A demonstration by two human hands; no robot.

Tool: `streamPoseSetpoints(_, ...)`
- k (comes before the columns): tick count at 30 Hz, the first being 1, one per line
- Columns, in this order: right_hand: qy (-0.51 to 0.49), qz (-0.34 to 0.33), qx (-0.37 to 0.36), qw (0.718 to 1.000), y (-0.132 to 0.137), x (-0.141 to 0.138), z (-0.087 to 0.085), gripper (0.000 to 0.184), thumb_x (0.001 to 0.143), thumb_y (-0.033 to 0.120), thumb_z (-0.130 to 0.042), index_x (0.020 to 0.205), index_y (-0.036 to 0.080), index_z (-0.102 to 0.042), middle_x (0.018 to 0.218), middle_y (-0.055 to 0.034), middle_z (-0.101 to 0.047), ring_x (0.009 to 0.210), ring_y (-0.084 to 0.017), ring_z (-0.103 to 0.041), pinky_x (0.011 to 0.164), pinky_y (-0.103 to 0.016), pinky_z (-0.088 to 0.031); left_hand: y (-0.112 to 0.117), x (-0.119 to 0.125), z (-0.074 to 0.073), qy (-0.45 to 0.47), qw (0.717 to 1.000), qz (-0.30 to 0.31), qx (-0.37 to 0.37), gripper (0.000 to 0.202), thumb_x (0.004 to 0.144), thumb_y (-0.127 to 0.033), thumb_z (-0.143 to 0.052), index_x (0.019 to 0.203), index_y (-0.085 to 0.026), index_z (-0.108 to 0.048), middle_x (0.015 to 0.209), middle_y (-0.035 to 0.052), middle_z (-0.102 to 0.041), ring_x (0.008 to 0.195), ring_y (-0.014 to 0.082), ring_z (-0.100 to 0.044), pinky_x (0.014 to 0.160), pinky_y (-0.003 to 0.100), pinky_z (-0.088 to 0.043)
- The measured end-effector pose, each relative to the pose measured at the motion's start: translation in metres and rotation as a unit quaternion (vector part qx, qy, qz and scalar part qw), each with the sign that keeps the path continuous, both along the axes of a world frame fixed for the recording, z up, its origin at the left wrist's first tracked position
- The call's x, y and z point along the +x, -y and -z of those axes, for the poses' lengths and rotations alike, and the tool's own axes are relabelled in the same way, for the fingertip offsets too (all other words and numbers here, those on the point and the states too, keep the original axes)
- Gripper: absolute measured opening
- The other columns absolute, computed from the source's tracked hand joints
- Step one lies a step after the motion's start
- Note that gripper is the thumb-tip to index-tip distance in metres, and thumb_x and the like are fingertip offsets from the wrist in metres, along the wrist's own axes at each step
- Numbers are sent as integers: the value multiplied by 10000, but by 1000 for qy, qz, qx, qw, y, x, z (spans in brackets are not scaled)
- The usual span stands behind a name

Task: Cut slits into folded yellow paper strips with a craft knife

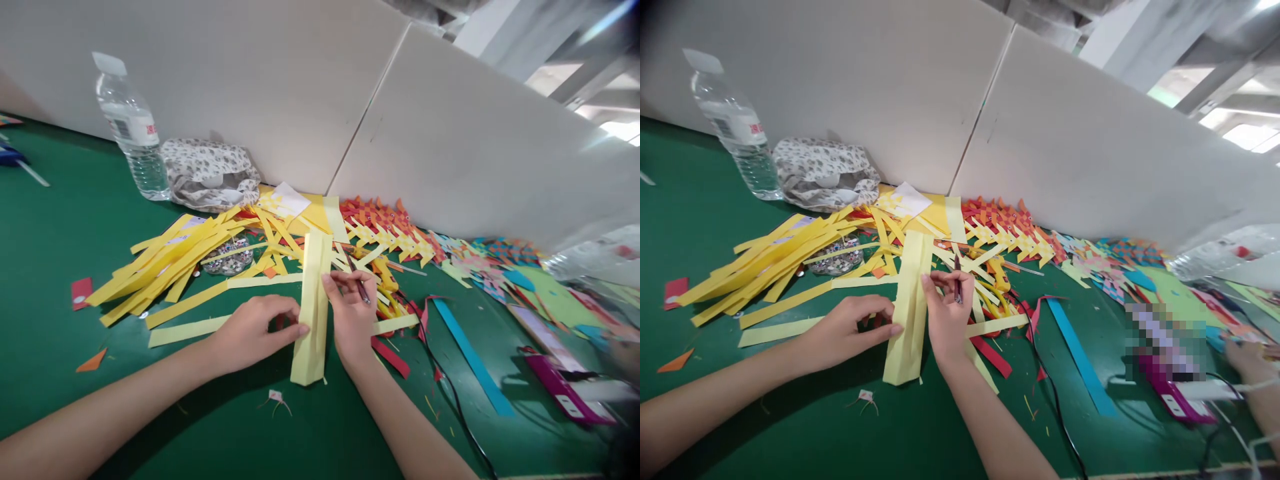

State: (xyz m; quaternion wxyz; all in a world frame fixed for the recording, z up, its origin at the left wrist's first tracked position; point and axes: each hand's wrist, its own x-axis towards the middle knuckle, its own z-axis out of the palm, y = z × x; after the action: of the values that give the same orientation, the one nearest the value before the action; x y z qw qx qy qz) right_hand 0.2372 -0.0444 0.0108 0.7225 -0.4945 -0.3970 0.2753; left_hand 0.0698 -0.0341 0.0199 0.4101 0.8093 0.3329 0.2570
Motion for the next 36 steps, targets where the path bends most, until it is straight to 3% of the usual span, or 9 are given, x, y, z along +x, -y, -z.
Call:
streamPoseSetpoints(4, -26, 7, -28, 999, 0, 2, -2, 370, 709, 329, -801, 848, 241, -470, 793, 14, -693, 788, -176, -688, 650, -308, -570, -4, -4, -1, 67, 989, -130, 32, 209, 921, -368, -509, 803, -200, -550, 726, -21, -594, 610, 110, -503, 563, 226, -399)
streamPoseSetpoints(8, -22, -27, -33, 999, 3, 3, -5, 371, 723, 368, -791, 863, 249, -469, 788, 15, -713, 761, -174, -695, 612, -299, -579, -11, -16, -1, 103, 949, -234, 183, 109, 934, -285, -516, 987, -216, -582, 914, 20, -659, 737, 132, -564, 670, 253, -453)
streamPoseSetpoints(13, -36, -133, -17, 990, 10, -6, -4, 466, 591, 311, -858, 901, 261, -513, 921, -17, -746, 879, -218, -709, 728, -376, -602, -12, -18, 4, 6, 889, -144, 435, 184, 930, -170, -515, 1043, -237, -644, 857, 22, -689, 780, 174, -580, 696, 298, -423)
streamPoseSetpoints(17, -42, -83, -94, 991, 8, -8, 3, 442, 532, 255, -870, 903, 212, -634, 899, -46, -753, 942, -273, -701, 902, -469, -557, -11, -12, 9, -88, 852, -73, 511, 213, 931, -134, -486, 1024, -222, -656, 813, 16, -702, 732, 185, -590, 654, 319, -378)
streamPoseSetpoints(22, -156, -62, -138, 976, -2, 4, 4, 359, 467, 140, -821, 789, 195, -671, 730, 12, -735, 831, -256, -698, 831, -436, -579, -14, -13, 12, -56, 883, -133, 446, 188, 929, -233, -537, 1105, -225, -603, 1032, 57, -688, 937, 220, -605, 808, 355, -441)
streamPoseSetpoints(25, -238, -75, -143, 958, -6, 10, 0, 247, 444, 84, -750, 642, 195, -653, 633, 43, -702, 672, -181, -670, 629, -296, -591, -20, -15, 12, 8, 909, -225, 351, 413, 868, -302, -632, 1250, -216, -501, 1244, 105, -590, 1173, 261, -525, 993, 429, -417)
streamPoseSetpoints(27, -272, -85, -155, 946, -6, 11, -3, 174, 443, 73, -696, 564, 185, -640, 595, 32, -691, 598, -158, -644, 545, -260, -570, -24, -16, 13, 57, 936, -246, 246, 570, 797, -346, -705, 1292, -216, -457, 1310, 111, -540, 1207, 265, -512, 995, 434, -440)
streamPoseSetpoints(32, -293, -105, -171, 935, -5, 9, -7, 106, 500, 80, -617, 536, 180, -623, 561, 21, -683, 508, -133, -615, 471, -238, -539, -28, -14, 14, 162, 971, -170, -44, 569, 705, -345, -752, 1206, -202, -523, 1003, 44, -651, 835, 183, -646, 683, 292, -545)
streamPoseSetpoints(36, -296, -93, -120, 943, -7, 12, -9, 172, 527, 72, -611, 642, 200, -609, 639, 45, -706, 591, -140, -652, 498, -231, -548, -27, -14, 11, 175, 969, -149, -86, 345, 703, -322, -735, 988, -182, -599, 799, 8, -665, 700, 148, -621, 611, 243, -501)
